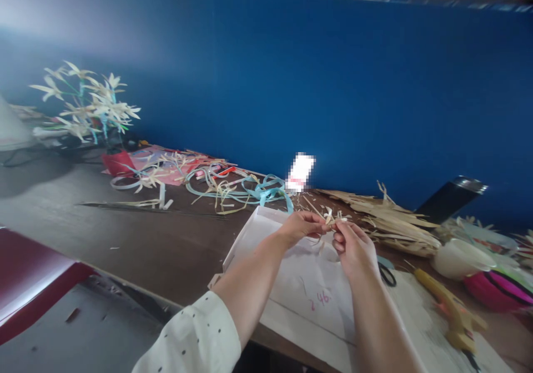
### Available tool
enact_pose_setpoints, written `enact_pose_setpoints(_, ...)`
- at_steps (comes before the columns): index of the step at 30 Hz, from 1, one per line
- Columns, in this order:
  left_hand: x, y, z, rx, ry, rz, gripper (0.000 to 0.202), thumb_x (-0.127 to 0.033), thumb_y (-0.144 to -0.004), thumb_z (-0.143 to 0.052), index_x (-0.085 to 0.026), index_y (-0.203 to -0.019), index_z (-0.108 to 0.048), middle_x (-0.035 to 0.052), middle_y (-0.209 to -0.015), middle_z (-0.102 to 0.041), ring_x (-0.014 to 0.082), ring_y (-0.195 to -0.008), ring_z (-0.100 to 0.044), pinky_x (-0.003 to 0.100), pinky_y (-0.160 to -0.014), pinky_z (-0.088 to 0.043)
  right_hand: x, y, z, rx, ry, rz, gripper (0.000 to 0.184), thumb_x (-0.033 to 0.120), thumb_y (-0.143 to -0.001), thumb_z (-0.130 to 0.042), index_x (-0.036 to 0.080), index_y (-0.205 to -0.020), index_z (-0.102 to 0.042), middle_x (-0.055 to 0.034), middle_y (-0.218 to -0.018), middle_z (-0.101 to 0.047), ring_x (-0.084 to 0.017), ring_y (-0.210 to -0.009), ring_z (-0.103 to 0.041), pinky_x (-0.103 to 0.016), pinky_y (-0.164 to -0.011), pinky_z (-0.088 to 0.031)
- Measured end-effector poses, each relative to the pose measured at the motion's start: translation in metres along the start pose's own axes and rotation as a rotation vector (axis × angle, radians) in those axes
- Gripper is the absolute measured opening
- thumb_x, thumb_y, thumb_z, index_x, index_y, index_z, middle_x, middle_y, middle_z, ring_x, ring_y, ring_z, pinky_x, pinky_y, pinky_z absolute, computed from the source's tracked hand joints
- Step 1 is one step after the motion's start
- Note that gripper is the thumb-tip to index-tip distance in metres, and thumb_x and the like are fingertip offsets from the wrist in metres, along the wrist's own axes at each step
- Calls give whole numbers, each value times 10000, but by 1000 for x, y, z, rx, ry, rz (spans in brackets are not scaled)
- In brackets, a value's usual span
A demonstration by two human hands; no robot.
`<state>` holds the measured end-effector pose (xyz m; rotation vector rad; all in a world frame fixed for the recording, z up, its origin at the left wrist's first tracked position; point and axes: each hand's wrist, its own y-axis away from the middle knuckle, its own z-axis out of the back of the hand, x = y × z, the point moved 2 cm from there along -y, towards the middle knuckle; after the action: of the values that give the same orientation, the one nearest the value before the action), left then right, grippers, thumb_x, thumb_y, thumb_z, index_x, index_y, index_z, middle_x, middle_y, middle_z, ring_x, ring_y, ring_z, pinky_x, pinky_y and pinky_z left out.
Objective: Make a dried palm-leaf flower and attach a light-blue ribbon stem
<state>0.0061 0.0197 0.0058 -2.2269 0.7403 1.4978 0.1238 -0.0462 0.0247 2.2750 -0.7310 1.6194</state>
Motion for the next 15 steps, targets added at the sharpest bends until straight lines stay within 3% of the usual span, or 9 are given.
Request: enact_pose_setpoints(15, 2, -2, 1, 3, -38, -26, 363, -351, -490, -802, -121, -727, -654, 14, -709, -623, 92, -671, -547, 280, -712, -440, 0, 0, 0, -10, -3, -3, 252, 274, -537, -789, 159, -662, -602, 7, -617, -590, -38, -425, -390, -156, -315, -228)
